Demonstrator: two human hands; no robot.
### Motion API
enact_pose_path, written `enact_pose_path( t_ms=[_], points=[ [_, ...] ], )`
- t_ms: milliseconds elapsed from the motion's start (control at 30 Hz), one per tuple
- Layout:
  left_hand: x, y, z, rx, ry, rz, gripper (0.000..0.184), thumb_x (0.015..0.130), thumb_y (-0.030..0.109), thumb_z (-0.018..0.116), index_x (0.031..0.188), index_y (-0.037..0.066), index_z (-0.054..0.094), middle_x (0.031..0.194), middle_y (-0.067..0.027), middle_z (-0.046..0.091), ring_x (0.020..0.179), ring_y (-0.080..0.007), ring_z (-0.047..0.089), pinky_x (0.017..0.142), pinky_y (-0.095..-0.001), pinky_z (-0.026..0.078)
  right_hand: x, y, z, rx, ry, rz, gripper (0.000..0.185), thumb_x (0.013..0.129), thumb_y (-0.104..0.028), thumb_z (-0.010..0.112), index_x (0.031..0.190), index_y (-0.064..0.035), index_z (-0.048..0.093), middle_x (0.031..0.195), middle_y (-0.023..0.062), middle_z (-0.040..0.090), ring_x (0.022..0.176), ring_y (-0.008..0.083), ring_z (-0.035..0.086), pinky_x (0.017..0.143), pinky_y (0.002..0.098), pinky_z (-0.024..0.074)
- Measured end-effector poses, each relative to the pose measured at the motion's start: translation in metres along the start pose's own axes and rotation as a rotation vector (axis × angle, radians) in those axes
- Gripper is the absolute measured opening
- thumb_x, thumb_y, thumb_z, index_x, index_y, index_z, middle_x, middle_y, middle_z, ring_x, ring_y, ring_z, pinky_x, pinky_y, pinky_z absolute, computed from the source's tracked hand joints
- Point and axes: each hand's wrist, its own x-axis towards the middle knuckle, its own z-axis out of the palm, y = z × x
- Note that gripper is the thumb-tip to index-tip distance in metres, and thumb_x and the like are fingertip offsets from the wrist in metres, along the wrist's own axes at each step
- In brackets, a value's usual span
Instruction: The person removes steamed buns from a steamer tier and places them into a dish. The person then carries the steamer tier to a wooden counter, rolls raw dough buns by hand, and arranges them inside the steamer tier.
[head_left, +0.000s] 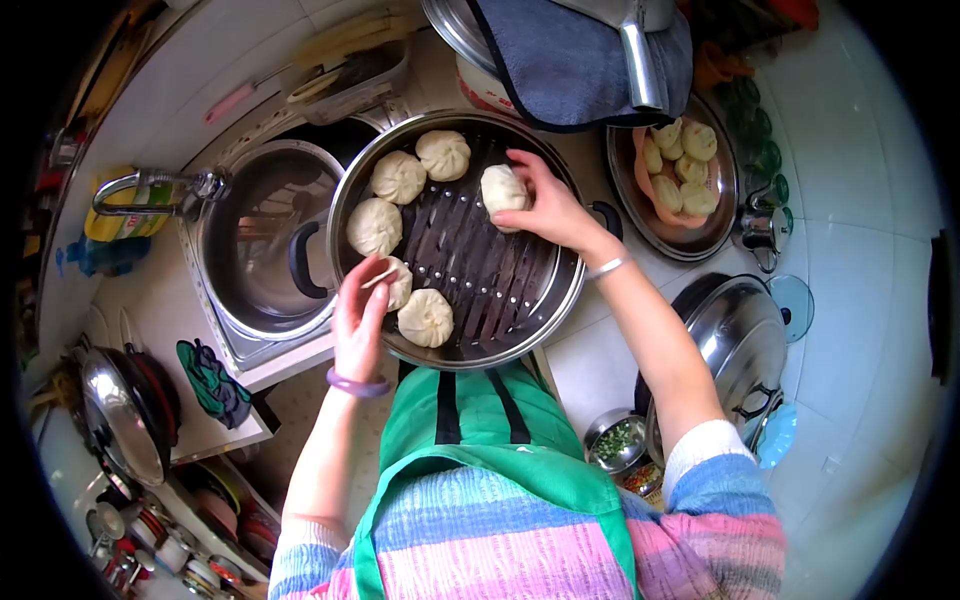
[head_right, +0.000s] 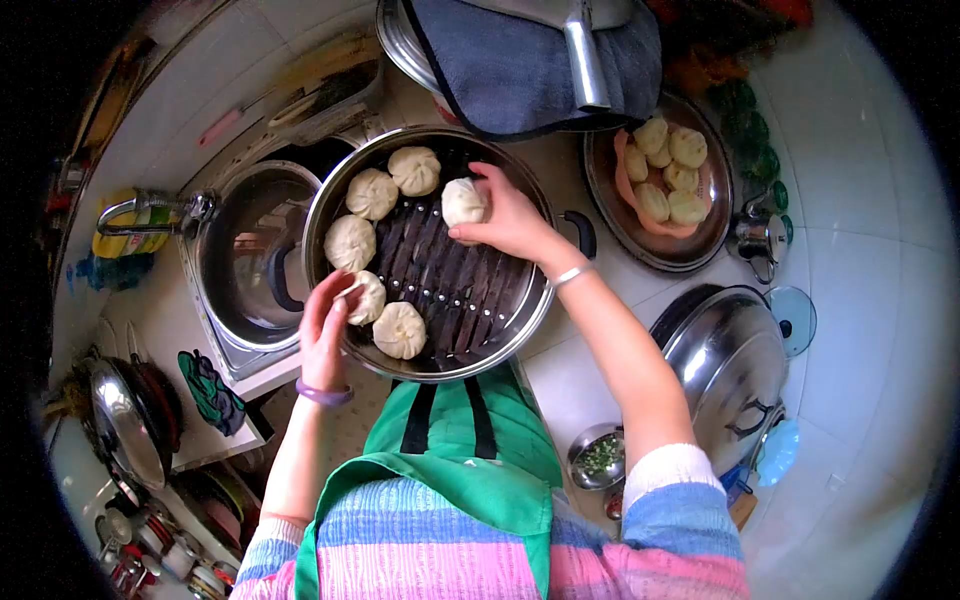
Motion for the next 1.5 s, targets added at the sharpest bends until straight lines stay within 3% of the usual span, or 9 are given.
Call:
enact_pose_path(
  t_ms=[100,233,300,400,600,767,1000,1167,1500],
  points=[
    [0.011,0.008,0.04,-0.497,-0.107,-0.206,0.056,0.099,0.035,0.046,0.142,-0.001,0.037,0.143,-0.0174,0.042,0.131,-0.0289,0.044,0.106,-0.0411,0.038,-0.046,-0.032,0.009,0.978,-0.15,0.117,0.08,0.079,-0.032,0.078,0.141,-0.0018,0.036,0.133,0.0123,0.052,0.121,0.024,0.053,0.102,0.0399,0.0444],
    [0.018,0.028,0.084,-0.583,-0.351,0.018,0.065,0.095,0.034,0.053,0.146,0.0,0.03,0.152,-0.0168,0.031,0.141,-0.0287,0.03,0.114,-0.043,0.027,-0.086,-0.051,0.019,1.341,-0.202,0.061,0.088,0.078,-0.046,0.075,0.143,-0.0034,0.034,0.136,0.0115,0.05,0.122,0.0253,0.053,0.099,0.0451,0.0477],
    [0.02,0.027,0.095,-0.492,-0.469,0.177,0.086,0.08,0.016,0.073,0.149,0.003,0.024,0.153,-0.0171,0.028,0.141,-0.0279,0.029,0.116,-0.0405,0.022,-0.097,-0.05,0.019,1.429,-0.183,0.056,0.088,0.078,-0.048,0.074,0.143,-0.0034,0.034,0.136,0.0117,0.05,0.121,0.0255,0.053,0.098,0.0465,0.0485],
    [0.014,0.033,0.117,-0.083,-0.401,0.387,0.109,0.068,0.016,0.086,0.15,0.003,0.016,0.149,-0.0189,0.032,0.138,-0.0281,0.034,0.114,-0.0394,0.025,-0.111,-0.035,0.016,1.417,-0.079,0.05,0.086,0.079,-0.051,0.072,0.141,-0.0035,0.037,0.134,0.0098,0.052,0.12,0.0225,0.054,0.1,0.0416,0.0467],
    [0.023,0.029,0.171,0.054,-0.27,0.451,0.096,0.064,0.009,0.085,0.144,0.0,0.031,0.139,-0.0186,0.045,0.127,-0.029,0.048,0.106,-0.0386,0.04,-0.133,-0.017,-0.014,1.178,0.38,0.035,0.039,0.097,-0.037,0.054,0.126,-0.0097,0.05,0.118,0.0037,0.059,0.108,0.0147,0.058,0.09,0.0348,0.0508],
    [0.05,0.028,0.249,0.167,-0.345,0.469,0.089,0.065,0.002,0.083,0.14,-0.002,0.035,0.121,-0.0153,0.048,0.113,-0.0264,0.055,0.096,-0.0351,0.05,-0.155,-0.008,-0.081,0.86,0.658,0.116,0.037,0.1,-0.038,0.048,0.123,-0.0096,0.052,0.113,0.0042,0.059,0.101,0.015,0.06,0.075,0.0317,0.0563],
    [0.105,-0.01,0.4,0.159,-0.476,0.33,0.081,0.065,0.007,0.083,0.134,-0.003,0.042,0.126,-0.0204,0.055,0.109,-0.0272,0.06,0.089,-0.0334,0.053,-0.17,0.076,-0.218,0.581,0.768,0.185,0.036,0.101,-0.033,0.047,0.123,-0.0064,0.057,0.117,0.0067,0.06,0.105,0.0145,0.059,0.074,0.0292,0.0561],
    [0.155,-0.049,0.498,-0.18,-0.589,0.059,0.07,0.077,0.001,0.064,0.139,-0.006,0.032,0.135,-0.0209,0.048,0.125,-0.0274,0.049,0.101,-0.0352,0.044,-0.15,0.159,-0.296,0.368,0.909,0.266,0.038,0.101,-0.038,0.044,0.123,-0.0093,0.057,0.112,0.0022,0.063,0.097,0.0124,0.061,0.075,0.0284,0.0526],
    [0.198,-0.092,0.552,0.058,-0.599,0.031,0.068,0.081,-0.007,0.055,0.144,-0.001,0.031,0.142,-0.0176,0.044,0.132,-0.0274,0.042,0.109,-0.0347,0.034,-0.118,0.223,-0.337,0.236,0.947,0.395,0.047,0.099,-0.038,0.048,0.121,0.0024,0.059,0.116,0.0109,0.065,0.102,0.0178,0.06,0.09,0.029,0.045]
  ],
)
